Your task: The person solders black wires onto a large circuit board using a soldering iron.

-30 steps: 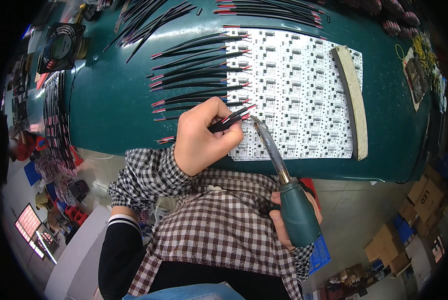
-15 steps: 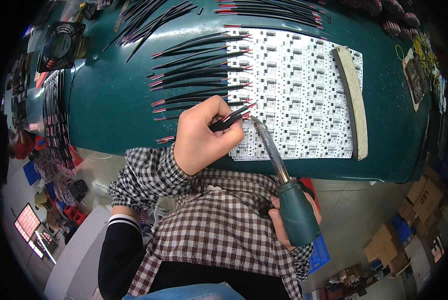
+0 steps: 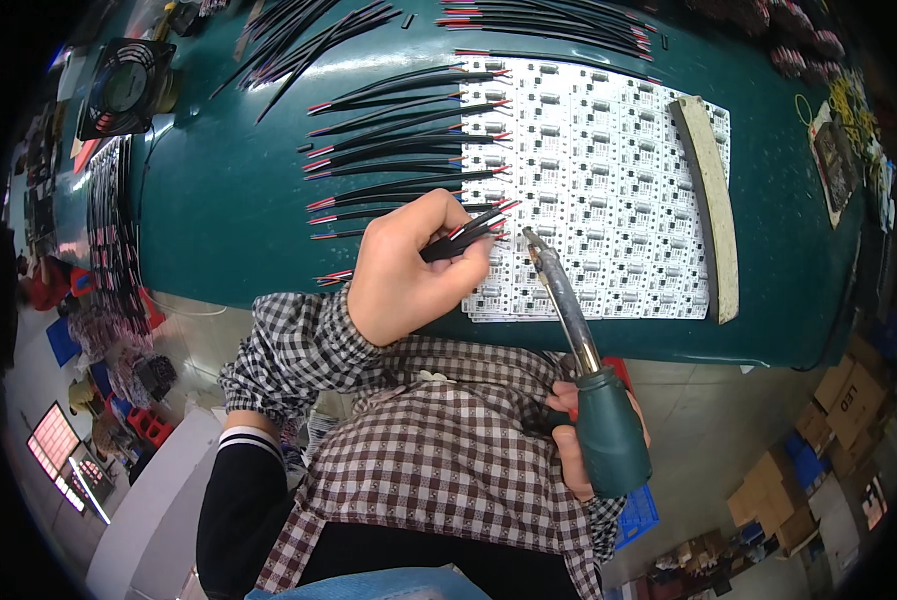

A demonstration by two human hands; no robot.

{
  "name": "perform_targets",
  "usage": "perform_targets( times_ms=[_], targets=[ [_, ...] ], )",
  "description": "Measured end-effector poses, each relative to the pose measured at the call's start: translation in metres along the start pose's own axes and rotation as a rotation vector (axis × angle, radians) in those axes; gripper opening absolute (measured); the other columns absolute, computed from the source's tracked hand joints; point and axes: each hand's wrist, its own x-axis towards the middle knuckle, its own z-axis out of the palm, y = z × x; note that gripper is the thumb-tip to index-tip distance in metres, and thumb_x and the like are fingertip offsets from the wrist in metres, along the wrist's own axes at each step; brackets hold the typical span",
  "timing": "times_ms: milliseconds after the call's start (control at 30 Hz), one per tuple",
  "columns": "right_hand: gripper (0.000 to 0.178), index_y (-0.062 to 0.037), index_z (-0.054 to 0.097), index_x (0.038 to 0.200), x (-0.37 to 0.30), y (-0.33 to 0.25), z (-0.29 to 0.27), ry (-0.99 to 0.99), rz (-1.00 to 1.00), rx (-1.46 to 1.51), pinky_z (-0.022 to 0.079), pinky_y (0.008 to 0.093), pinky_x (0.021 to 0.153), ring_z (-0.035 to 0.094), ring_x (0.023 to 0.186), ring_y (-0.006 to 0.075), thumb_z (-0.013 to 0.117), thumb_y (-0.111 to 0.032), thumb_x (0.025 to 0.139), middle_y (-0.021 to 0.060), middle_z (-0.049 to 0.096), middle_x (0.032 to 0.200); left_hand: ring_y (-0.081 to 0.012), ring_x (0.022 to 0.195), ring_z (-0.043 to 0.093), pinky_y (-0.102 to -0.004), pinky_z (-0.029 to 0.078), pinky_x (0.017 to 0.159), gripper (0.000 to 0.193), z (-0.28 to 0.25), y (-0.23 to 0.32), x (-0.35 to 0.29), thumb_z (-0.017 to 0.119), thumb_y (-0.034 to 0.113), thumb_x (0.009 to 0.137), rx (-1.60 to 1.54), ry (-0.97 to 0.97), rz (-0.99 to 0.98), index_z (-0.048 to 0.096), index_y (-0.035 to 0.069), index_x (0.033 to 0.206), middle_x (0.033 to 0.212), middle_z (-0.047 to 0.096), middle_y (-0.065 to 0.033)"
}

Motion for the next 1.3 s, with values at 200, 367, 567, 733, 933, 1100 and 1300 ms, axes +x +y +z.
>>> perform_targets(
  times_ms=[200, 367, 567, 733, 933, 1100, 1300],
  targets=[
    [0.045, 0.0126, 0.052, 0.118, -0.002, -0.002, 0.002, 0.016, -0.057, -0.032, 0.057, 0.0382, 0.083, 0.061, 0.105, 0.0315, 0.056, -0.027, 0.097, 0.0237, 0.056, 0.114, -0.0152, 0.077, 0.064, -0.0259, 0.049, 0.068, 0.014, -0.024, 0.002, -0.001, 0.052, 0.002, 0.097, -0.243, -0.178, -0.208, 0.06, -0.004, 0.107, 0.098, 0.065, -0.0113],
    [0.046, 0.0126, 0.051, 0.12, -0.003, 0.001, 0.0, 0.062, -0.098, -0.05, 0.059, 0.037, 0.081, 0.061, 0.107, 0.0325, 0.054, -0.027, 0.097, 0.0234, 0.056, 0.114, -0.0137, 0.075, 0.061, -0.0256, 0.049, 0.071, 0.023, -0.054, 0.028, 0.0, 0.055, -0.004, 0.093, -0.028, -0.12, 0.151, 0.065, -0.005, 0.114, 0.087, 0.063, -0.0096],
    [0.046, 0.0105, 0.047, 0.127, -0.007, 0.006, -0.005, 0.022, -0.112, -0.047, 0.059, 0.0369, 0.081, 0.059, 0.113, 0.0329, 0.053, -0.025, 0.098, 0.0206, 0.054, 0.12, -0.0101, 0.069, 0.061, -0.0244, 0.047, 0.063, 0.014, -0.024, 0.011, -0.006, 0.066, 0.003, 0.085, -0.017, -0.317, -0.197, 0.063, -0.002, 0.098, 0.081, 0.066, -0.0074],
    [0.047, 0.0091, 0.046, 0.129, -0.007, 0.002, -0.008, -0.093, -0.065, -0.082, 0.059, 0.0362, 0.084, 0.058, 0.117, 0.0323, 0.055, -0.025, 0.098, 0.0199, 0.054, 0.122, -0.0107, 0.068, 0.059, -0.0253, 0.048, 0.06, 0.016, -0.019, 0.007, -0.007, 0.068, 0.01, 0.086, 0.001, -0.228, -0.191, 0.058, -0.002, 0.091, 0.078, 0.064, -0.0083],
    [0.051, 0.007, 0.051, 0.123, -0.009, 0.005, -0.002, 0.075, -0.021, 0.015, 0.059, 0.0366, 0.084, 0.065, 0.105, 0.0295, 0.073, -0.023, 0.088, 0.0192, 0.062, 0.113, -0.0115, 0.065, 0.058, -0.0273, 0.047, 0.056, 0.018, -0.016, 0.007, -0.01, 0.07, 0.012, 0.084, 0.05, -0.174, -0.163, 0.059, -0.001, 0.088, 0.076, 0.063, -0.0091],
    [0.046, 0.0079, 0.056, 0.117, -0.011, 0.01, -0.016, -0.055, -0.039, -0.077, 0.059, 0.0357, 0.083, 0.068, 0.095, 0.0268, 0.074, -0.022, 0.086, 0.0172, 0.066, 0.101, -0.011, 0.061, 0.056, -0.0272, 0.046, 0.055, 0.018, -0.014, 0.002, -0.01, 0.071, 0.011, 0.079, 0.07, -0.098, -0.111, 0.059, -0.002, 0.082, 0.071, 0.062, -0.0087],
    [0.043, 0.007, 0.058, 0.114, -0.015, 0.01, -0.011, -0.053, 0.012, -0.063, 0.059, 0.0353, 0.08, 0.068, 0.093, 0.0243, 0.076, -0.019, 0.085, 0.0155, 0.066, 0.096, -0.0107, 0.059, 0.055, -0.0267, 0.044, 0.055, 0.017, -0.012, 0.002, -0.009, 0.072, 0.009, 0.077, 0.037, -0.107, -0.131, 0.059, -0.002, 0.079, 0.067, 0.06, -0.0086]
  ],
)
